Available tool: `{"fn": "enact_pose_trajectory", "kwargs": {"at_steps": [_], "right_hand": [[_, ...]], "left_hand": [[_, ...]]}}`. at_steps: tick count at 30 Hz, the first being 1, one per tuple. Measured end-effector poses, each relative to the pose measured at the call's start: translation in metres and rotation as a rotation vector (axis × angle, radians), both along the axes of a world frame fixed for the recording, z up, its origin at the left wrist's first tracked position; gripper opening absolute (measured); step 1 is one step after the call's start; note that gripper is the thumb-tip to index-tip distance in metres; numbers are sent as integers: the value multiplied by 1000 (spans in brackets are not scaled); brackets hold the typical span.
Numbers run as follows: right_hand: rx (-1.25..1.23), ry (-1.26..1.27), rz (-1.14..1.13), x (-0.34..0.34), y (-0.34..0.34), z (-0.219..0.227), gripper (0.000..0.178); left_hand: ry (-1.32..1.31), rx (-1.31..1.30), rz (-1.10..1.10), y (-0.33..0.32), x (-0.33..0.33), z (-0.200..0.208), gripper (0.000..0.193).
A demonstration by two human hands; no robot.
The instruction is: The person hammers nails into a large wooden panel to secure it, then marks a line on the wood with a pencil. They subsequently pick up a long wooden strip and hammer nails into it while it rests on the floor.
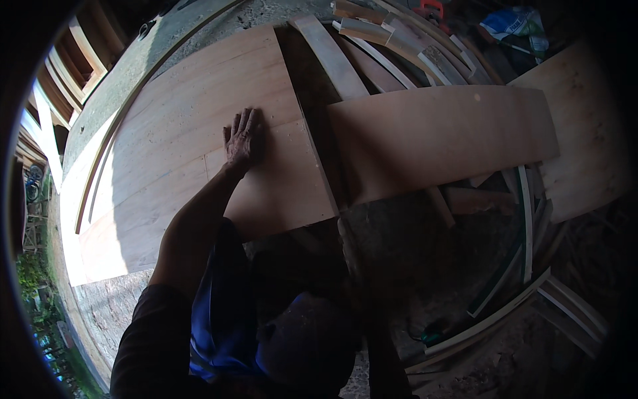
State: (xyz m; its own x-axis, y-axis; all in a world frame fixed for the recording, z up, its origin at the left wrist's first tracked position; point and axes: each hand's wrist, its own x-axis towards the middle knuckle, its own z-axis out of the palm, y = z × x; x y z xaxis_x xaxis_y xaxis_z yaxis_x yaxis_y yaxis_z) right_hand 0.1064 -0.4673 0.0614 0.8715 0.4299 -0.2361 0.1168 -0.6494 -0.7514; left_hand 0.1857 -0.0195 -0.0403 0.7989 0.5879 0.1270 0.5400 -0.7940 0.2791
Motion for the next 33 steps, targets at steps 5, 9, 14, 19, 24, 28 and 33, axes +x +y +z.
{"fn": "enact_pose_trajectory", "kwargs": {"at_steps": [5, 9, 14, 19, 24, 28, 33], "right_hand": [[-301, -54, 119, -36, -52, 21, 53], [-61, -70, 144, 28, 48, 27, 54], [-261, -49, 143, -11, -25, 33, 53], [-449, 18, 152, -31, -54, 36, 51], [-183, -100, 149, 23, 40, 24, 45], [-360, -15, 167, -27, -42, 42, 45], [-266, -18, 193, 0, 7, 36, 46]], "left_hand": [[-9, 101, 50, 3, -4, 0, 62], [-17, 59, 6, -2, 3, -3, 61], [21, 8, 39, -4, 1, -1, 60], [-19, 87, 28, 3, -12, -4, 64], [-16, 17, 15, 4, -1, 3, 65], [-17, 64, 26, 1, -5, 5, 65], [5, 122, 29, 2, -9, -8, 66]]}}
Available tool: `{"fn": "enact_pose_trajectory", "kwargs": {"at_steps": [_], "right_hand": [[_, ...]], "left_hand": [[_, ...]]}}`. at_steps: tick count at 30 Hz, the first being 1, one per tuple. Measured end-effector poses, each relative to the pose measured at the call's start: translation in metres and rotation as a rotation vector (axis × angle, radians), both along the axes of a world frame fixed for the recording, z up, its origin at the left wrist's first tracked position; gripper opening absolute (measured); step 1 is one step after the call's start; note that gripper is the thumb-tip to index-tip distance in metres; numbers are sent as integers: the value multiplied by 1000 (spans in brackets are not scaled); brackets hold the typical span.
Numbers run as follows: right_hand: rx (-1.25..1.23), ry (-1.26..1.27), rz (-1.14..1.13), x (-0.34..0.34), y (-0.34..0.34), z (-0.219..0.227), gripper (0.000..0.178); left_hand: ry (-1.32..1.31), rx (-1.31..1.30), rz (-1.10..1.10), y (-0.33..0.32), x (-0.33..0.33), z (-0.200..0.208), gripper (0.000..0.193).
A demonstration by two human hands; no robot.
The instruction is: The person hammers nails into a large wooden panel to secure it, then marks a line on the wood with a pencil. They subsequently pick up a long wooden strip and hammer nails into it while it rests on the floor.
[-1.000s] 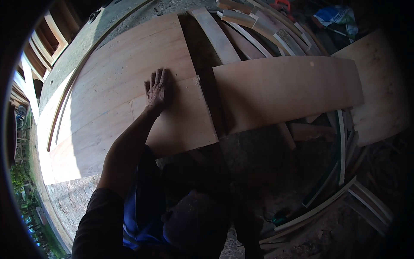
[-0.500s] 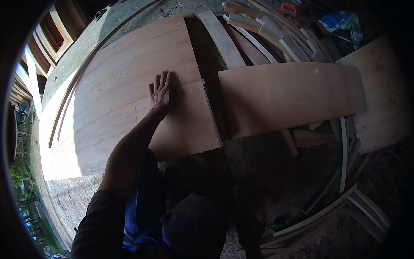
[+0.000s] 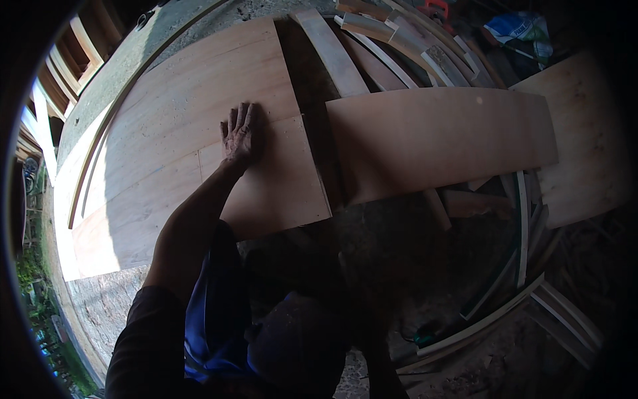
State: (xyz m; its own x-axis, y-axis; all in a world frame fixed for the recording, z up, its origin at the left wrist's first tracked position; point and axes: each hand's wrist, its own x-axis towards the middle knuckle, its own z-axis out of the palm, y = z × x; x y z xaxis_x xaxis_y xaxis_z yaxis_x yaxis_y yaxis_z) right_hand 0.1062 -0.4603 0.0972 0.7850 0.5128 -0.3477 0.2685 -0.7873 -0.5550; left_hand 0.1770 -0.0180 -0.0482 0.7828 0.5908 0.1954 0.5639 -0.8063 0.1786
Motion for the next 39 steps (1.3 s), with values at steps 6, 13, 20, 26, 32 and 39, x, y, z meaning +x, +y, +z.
{"fn": "enact_pose_trajectory", "kwargs": {"at_steps": [6, 13, 20, 26, 32, 39], "right_hand": [[-6, 25, -33, -4, -15, 14, 47], [-105, 68, -8, -19, -36, 26, 48], [-49, 23, -30, -11, -38, 19, 48], [-78, 14, -8, -22, -43, 15, 48], [36, 26, -16, 4, 2, 10, 48], [-11, 13, 3, -11, -21, 6, 48]], "left_hand": [[-23, -128, -25, 0, 4, 3, 63], [-35, 12, 5, -1, 4, -2, 64], [4, -109, 9, 0, 10, -3, 62], [16, -5, 44, -11, 3, 5, 63], [-16, -125, 0, -5, 9, 14, 64], [-32, 57, 0, 11, -3, -10, 67]]}}
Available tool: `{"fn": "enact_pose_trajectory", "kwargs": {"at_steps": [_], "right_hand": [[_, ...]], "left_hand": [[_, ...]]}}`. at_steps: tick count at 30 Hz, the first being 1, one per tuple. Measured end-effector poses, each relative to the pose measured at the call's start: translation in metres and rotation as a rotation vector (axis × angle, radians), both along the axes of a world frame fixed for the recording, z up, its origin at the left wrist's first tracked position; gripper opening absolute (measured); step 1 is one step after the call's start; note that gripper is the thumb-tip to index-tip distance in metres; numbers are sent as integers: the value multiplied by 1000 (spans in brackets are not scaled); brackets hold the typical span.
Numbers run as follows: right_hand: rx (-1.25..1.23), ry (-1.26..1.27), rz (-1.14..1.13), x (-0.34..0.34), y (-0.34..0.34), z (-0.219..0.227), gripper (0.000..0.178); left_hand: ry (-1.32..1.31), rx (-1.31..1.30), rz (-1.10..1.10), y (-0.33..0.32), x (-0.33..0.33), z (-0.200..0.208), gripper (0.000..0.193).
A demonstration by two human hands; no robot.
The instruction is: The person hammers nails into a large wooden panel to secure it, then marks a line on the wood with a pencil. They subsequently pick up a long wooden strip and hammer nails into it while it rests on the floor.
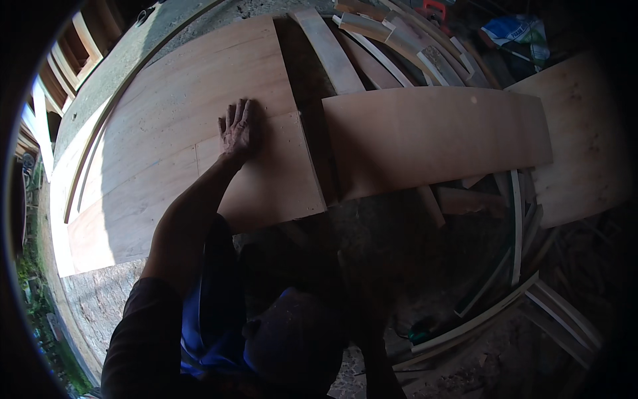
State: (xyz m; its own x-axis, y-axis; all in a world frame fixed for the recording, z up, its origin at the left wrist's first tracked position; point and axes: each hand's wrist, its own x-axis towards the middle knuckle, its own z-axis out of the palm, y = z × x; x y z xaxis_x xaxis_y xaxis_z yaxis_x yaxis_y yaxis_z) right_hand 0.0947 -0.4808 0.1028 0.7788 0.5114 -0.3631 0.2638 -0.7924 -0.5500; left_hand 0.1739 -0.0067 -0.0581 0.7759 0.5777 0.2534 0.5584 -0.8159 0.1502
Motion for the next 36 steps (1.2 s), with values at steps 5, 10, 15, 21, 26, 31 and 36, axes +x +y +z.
{"fn": "enact_pose_trajectory", "kwargs": {"at_steps": [5, 10, 15, 21, 26, 31, 36], "right_hand": [[124, 4, -38, 41, 50, 7, 48], [-63, -14, -34, -15, -31, 15, 48], [81, 0, -34, 19, 30, 0, 48], [3, -6, -40, -5, -13, 8, 49], [9, 13, -30, -1, -4, 2, 49], [84, 25, -67, 16, 19, 4, 49], [-112, -3, -69, -31, -57, 22, 49]], "left_hand": [[39, -134, -7, -14, 10, 13, 65], [-11, -79, 15, -13, 6, 7, 64], [7, -39, -9, -11, 9, -1, 67], [46, -146, 34, -17, 13, 22, 65], [23, -39, 20, -12, 0, -1, 63], [38, -148, -14, -13, 9, 12, 63], [19, -70, 20, -11, 3, 12, 62]]}}
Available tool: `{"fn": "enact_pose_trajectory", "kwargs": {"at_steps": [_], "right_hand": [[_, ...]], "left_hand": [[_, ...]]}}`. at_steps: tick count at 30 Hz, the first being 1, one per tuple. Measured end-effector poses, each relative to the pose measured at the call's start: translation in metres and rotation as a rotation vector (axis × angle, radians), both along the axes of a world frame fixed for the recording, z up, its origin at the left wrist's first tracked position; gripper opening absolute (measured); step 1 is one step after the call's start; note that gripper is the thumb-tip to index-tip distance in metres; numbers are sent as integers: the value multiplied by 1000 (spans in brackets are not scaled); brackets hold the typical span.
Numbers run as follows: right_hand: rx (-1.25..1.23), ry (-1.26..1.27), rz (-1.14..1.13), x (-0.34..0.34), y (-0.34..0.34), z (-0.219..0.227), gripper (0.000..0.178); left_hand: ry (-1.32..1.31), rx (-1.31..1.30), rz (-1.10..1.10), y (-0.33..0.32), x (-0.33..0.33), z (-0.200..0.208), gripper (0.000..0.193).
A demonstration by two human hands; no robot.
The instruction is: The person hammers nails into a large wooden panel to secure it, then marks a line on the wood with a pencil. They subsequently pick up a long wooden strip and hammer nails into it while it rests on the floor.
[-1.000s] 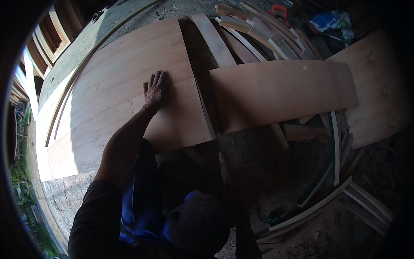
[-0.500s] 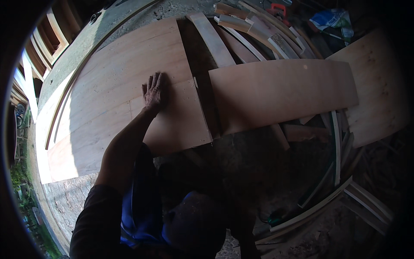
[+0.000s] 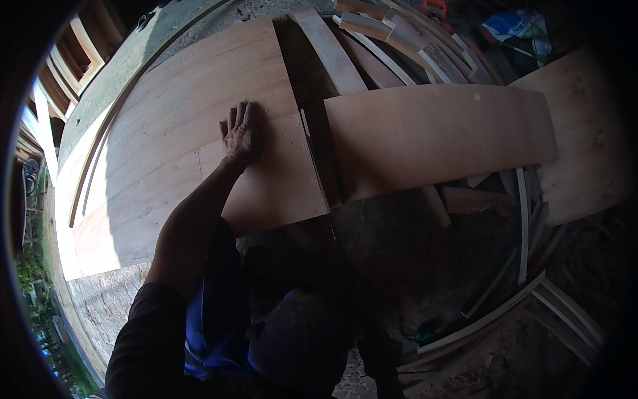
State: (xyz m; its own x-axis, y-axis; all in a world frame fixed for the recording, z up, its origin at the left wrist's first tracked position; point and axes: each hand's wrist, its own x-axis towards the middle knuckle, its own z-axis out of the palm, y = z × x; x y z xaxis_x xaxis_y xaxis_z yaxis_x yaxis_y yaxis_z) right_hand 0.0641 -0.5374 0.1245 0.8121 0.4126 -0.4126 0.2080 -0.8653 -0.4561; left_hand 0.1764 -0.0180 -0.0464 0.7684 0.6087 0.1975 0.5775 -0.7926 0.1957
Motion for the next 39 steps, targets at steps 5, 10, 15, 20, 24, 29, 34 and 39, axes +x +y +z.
{"fn": "enact_pose_trajectory", "kwargs": {"at_steps": [5, 10, 15, 20, 24, 29, 34, 39], "right_hand": [[209, 16, -28, 43, 79, -25, 49], [128, 3, -44, 16, 28, -22, 49], [88, 3, -36, 5, 20, -21, 49], [249, 44, -51, 46, 86, -24, 50], [121, 17, -17, 19, 31, -24, 50], [176, 21, -31, 37, 59, -32, 50], [186, 21, -56, 28, 48, -30, 50], [142, -5, -73, 19, 30, -35, 50]], "left_hand": [[2, -46, -7, -10, 14, 0, 62], [65, -100, -8, -5, 7, 8, 62], [13, -1, -30, -3, 2, -1, 64], [18, -49, -60, -3, 8, 0, 65], [29, -10, -15, 1, 1, 3, 64], [-11, 1, -31, -7, 8, 8, 64], [59, -58, -14, -4, 5, 15, 64], [13, -34, -9, -3, 2, -5, 64]]}}
